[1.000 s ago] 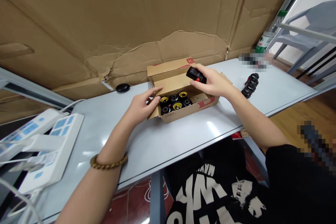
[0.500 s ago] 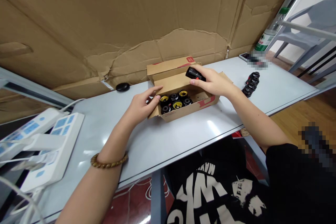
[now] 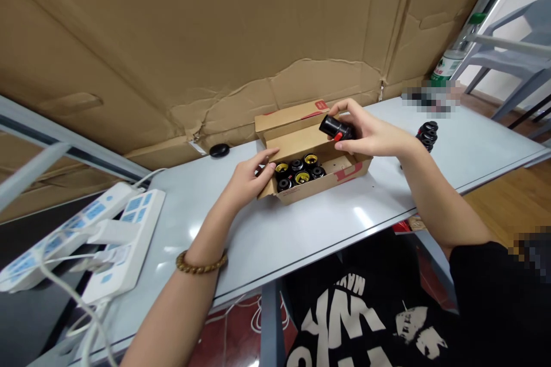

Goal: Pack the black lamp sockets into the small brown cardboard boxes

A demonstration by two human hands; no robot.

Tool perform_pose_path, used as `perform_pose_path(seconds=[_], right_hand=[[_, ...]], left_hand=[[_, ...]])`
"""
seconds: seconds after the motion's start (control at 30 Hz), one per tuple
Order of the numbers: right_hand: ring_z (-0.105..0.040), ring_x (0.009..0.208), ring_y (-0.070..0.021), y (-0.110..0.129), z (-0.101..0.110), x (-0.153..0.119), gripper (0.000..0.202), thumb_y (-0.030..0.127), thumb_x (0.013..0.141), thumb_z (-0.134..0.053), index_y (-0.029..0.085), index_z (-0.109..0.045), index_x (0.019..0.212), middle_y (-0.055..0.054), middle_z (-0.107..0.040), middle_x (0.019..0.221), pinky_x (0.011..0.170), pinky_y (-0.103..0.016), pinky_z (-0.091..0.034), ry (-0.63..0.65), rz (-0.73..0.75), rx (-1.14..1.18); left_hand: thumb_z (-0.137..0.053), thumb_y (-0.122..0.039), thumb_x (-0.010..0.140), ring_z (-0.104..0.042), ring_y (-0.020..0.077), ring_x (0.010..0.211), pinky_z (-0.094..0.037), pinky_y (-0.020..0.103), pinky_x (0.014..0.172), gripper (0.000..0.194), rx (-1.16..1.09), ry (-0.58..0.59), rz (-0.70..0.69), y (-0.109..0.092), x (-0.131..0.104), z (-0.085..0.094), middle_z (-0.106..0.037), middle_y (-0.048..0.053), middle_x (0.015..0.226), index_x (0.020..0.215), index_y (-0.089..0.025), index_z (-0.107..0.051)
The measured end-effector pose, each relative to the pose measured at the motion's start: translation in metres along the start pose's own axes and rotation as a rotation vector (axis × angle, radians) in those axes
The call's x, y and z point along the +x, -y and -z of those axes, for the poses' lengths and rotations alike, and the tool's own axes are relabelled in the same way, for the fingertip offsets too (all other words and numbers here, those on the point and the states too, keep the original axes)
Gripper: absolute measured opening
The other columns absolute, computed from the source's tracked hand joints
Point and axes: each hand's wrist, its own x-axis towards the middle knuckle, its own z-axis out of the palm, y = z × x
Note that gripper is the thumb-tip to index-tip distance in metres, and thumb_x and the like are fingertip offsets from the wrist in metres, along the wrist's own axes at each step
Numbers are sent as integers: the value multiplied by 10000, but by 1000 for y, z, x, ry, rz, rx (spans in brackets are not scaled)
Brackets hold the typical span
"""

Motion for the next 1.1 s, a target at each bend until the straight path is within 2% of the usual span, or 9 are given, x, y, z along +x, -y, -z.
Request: perform_pose_path(seconds=[0.17, 0.3, 0.4, 0.5, 0.63, 0.77, 0.87, 1.03, 1.1], right_hand=[[-657, 977, -227, 1, -1, 0, 452, 315, 888, -781, 240, -570, 1280, -87, -708, 1262, 827, -379, -521, -75, 76, -121], [-596, 777, -197, 5, -1, 1, 364, 500, 962, -729, 228, -684, 1199, -34, -733, 995, 738, -358, -460, -115, -6, -304], [-569, 710, -194, 7, -3, 1, 396, 564, 960, -724, 245, -656, 1184, 0, -703, 857, 692, -344, -421, -134, -65, -373], [-604, 724, -206, 6, -7, 1, 393, 521, 942, -750, 258, -621, 1205, 7, -727, 862, 710, -344, -430, -34, -109, -411], [-652, 766, -207, 0, -13, 4, 312, 432, 972, -703, 241, -709, 1219, -22, -768, 906, 735, -337, -446, 113, -136, -480], [-694, 782, -201, -5, -17, 5, 362, 325, 965, -684, 264, -763, 1313, -31, -821, 995, 772, -343, -491, 180, -150, -493], [-702, 743, -211, -7, -18, 5, 397, 305, 977, -656, 269, -775, 1353, -28, -821, 915, 754, -361, -507, 209, -191, -513], [-752, 863, -238, -12, -19, 9, 364, 292, 958, -669, 280, -767, 1309, -48, -841, 1100, 791, -381, -535, 213, -166, -509], [-752, 852, -239, -15, -21, 11, 353, 272, 949, -676, 293, -741, 1296, -36, -828, 1035, 769, -375, -531, 228, -164, -491]], left_hand=[[-509, -540, 1036, -743, 301, 1158, -611, 414, 1010, 629, 8, 9, 9, -1, 0, 0, -771, 136, 1416, 1499, -160, -700], [-515, -564, 1029, -741, 303, 1140, -611, 418, 996, 640, 17, 7, 18, -1, -1, 1, -801, 125, 1332, 1494, -171, -709], [-517, -564, 1026, -737, 300, 1126, -608, 416, 991, 645, 18, 8, 19, -2, -1, 1, -802, 130, 1313, 1492, -163, -712], [-516, -560, 1024, -735, 296, 1092, -609, 418, 978, 650, 12, 10, 17, -2, -1, 1, -804, 136, 1297, 1497, -159, -708], [-523, -563, 1021, -732, 283, 1012, -610, 415, 948, 657, 10, 14, 25, -3, -1, 2, -813, 132, 1225, 1501, -153, -707], [-515, -577, 1023, -725, 273, 969, -605, 410, 935, 665, 9, 12, 25, -5, -1, 3, -805, 127, 1213, 1500, -157, -711], [-511, -590, 1023, -723, 274, 959, -601, 410, 930, 678, 11, 14, 29, -5, -1, 3, -797, 128, 1204, 1506, -157, -708], [-508, -604, 1020, -724, 279, 960, -598, 415, 925, 677, 15, 11, 32, -1, -1, 2, -799, 123, 1186, 1503, -175, -715], [-512, -605, 1018, -724, 284, 975, -599, 419, 929, 675, 16, 4, 28, 0, -1, 2, -799, 127, 1224, 1499, -179, -717]])
